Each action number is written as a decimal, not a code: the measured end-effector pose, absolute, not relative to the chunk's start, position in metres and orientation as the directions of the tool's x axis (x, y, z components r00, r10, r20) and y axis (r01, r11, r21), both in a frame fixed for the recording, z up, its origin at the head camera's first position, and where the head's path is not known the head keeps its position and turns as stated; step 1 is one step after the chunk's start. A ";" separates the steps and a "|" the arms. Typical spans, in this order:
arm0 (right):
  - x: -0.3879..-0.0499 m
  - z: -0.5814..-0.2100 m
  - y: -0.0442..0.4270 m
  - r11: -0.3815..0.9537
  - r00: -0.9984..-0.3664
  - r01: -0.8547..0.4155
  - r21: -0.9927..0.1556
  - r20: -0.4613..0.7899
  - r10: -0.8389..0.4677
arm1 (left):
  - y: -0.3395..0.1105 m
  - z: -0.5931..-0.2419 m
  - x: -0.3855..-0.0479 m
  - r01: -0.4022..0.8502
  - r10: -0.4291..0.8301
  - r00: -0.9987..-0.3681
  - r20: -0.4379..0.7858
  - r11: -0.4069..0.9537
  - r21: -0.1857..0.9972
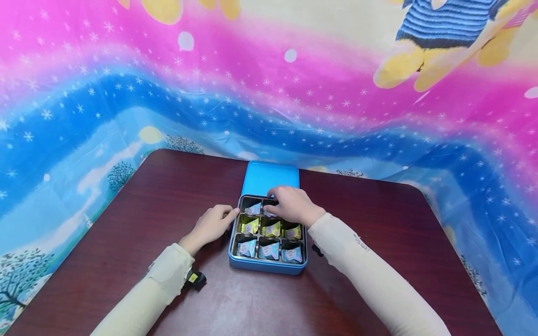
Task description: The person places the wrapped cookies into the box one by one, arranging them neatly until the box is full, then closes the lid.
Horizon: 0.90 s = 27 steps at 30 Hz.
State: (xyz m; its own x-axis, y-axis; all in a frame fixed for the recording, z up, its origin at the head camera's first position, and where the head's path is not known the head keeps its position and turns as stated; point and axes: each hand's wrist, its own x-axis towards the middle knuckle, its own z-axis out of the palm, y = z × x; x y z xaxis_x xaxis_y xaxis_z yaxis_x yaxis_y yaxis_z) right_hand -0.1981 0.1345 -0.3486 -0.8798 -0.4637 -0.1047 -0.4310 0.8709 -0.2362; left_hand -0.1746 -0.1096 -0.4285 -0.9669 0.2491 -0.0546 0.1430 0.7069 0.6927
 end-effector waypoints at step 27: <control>-0.168 -0.347 0.153 0.840 -0.868 -0.488 -0.239 0.036 -0.495 | -0.111 -0.429 -0.175 0.141 0.247 -0.967 -0.054 0.706 0.694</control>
